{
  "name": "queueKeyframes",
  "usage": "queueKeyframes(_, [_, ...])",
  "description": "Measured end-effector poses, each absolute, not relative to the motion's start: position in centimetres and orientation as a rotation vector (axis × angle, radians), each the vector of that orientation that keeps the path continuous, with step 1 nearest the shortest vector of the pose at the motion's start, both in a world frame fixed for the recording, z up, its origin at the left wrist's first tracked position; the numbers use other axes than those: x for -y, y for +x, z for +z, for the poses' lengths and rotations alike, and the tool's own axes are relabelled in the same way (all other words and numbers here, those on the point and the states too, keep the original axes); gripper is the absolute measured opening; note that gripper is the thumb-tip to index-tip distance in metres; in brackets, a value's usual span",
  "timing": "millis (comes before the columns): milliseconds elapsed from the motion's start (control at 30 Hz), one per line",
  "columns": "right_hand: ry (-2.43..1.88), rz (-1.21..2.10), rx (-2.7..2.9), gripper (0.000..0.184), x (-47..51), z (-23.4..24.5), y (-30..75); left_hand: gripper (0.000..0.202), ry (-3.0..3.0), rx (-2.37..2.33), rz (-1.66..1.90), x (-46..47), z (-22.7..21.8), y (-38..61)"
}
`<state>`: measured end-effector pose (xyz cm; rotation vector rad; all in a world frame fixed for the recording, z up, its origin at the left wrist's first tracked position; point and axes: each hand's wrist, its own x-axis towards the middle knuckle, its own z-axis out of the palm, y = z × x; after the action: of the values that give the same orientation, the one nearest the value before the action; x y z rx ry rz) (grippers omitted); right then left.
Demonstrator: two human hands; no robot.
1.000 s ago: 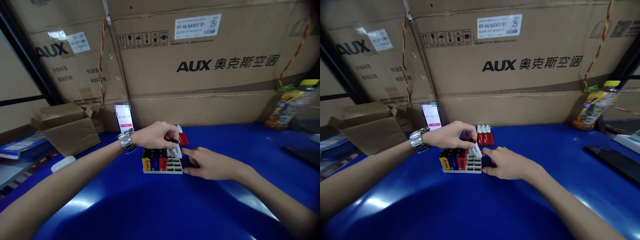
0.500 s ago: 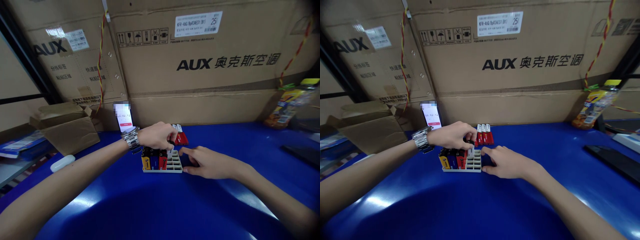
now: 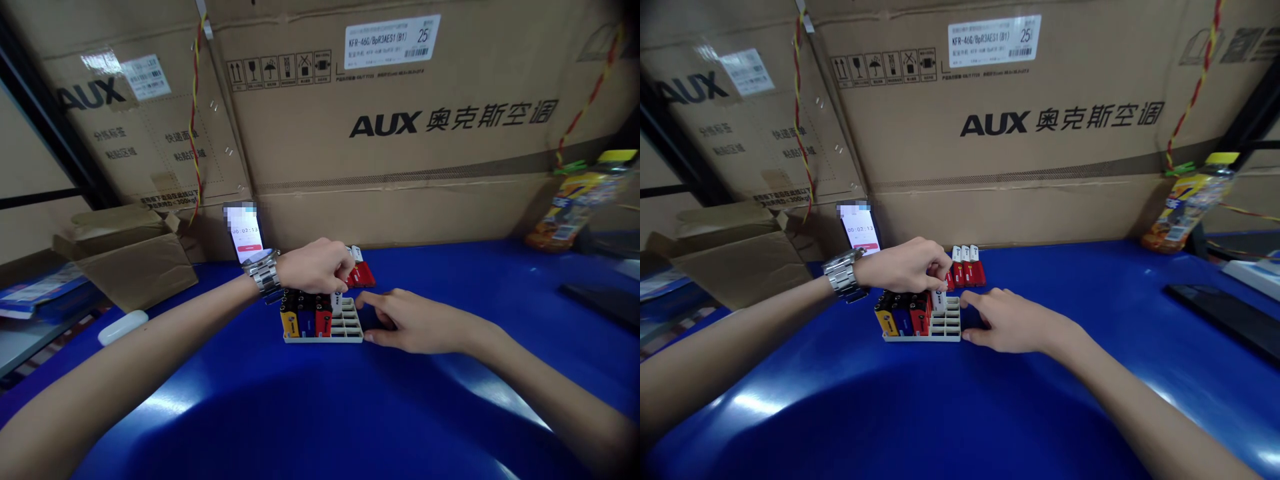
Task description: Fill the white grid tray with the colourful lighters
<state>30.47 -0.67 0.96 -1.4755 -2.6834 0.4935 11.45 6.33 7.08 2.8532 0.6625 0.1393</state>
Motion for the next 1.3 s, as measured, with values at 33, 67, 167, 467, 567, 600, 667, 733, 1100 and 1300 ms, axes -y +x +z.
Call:
queueKeyframes(33, [-1.478, 0.495, 2.683, 0.038, 0.6, 0.9, 30.5, 0.022, 2.851, -0.681, 0.134, -6.2, 7.1, 11.5])
queueKeyframes(67, [-1.479, 0.49, 2.684, 0.038, 0.6, 0.9, 30.5, 0.021, 2.853, -0.699, 0.121, -6.1, 7.1, 11.6])
queueKeyframes(167, [-1.466, 0.462, 2.687, 0.038, 0.5, 0.8, 30.6, 0.02, 2.889, -0.709, 0.109, -5.9, 7.7, 12.1])
queueKeyframes(467, [-1.487, 0.464, 2.679, 0.031, 0.9, 1.5, 30.2, 0.043, 2.97, -0.964, 0.012, -15.1, 3.8, 13.4])
queueKeyframes(567, [-1.492, 0.465, 2.676, 0.03, 0.9, 1.4, 30.2, 0.066, 2.924, -1.071, -0.113, -18.0, 1.1, 12.8])
queueKeyframes(600, [-1.49, 0.464, 2.676, 0.03, 0.9, 1.4, 30.3, 0.068, 2.918, -1.065, -0.135, -18.4, 0.4, 12.5])
queueKeyframes(667, [-1.482, 0.462, 2.676, 0.029, 0.8, 1.4, 30.3, 0.059, 2.925, -1.043, -0.105, -18.6, -0.4, 11.7])
queueKeyframes(733, [-1.476, 0.468, 2.675, 0.028, 0.8, 1.4, 30.4, 0.045, 2.936, -1.029, -0.058, -18.2, -0.5, 10.9])
queueKeyframes(1100, [-1.48, 0.484, 2.652, 0.029, 0.9, 1.3, 30.2, 0.038, 2.878, -1.236, 0.154, -17.9, -1.4, 11.7])
queueKeyframes(1300, [-1.485, 0.501, 2.658, 0.032, 0.9, 1.1, 30.3, 0.017, 2.841, -1.308, 0.04, -18.3, -1.2, 11.9])
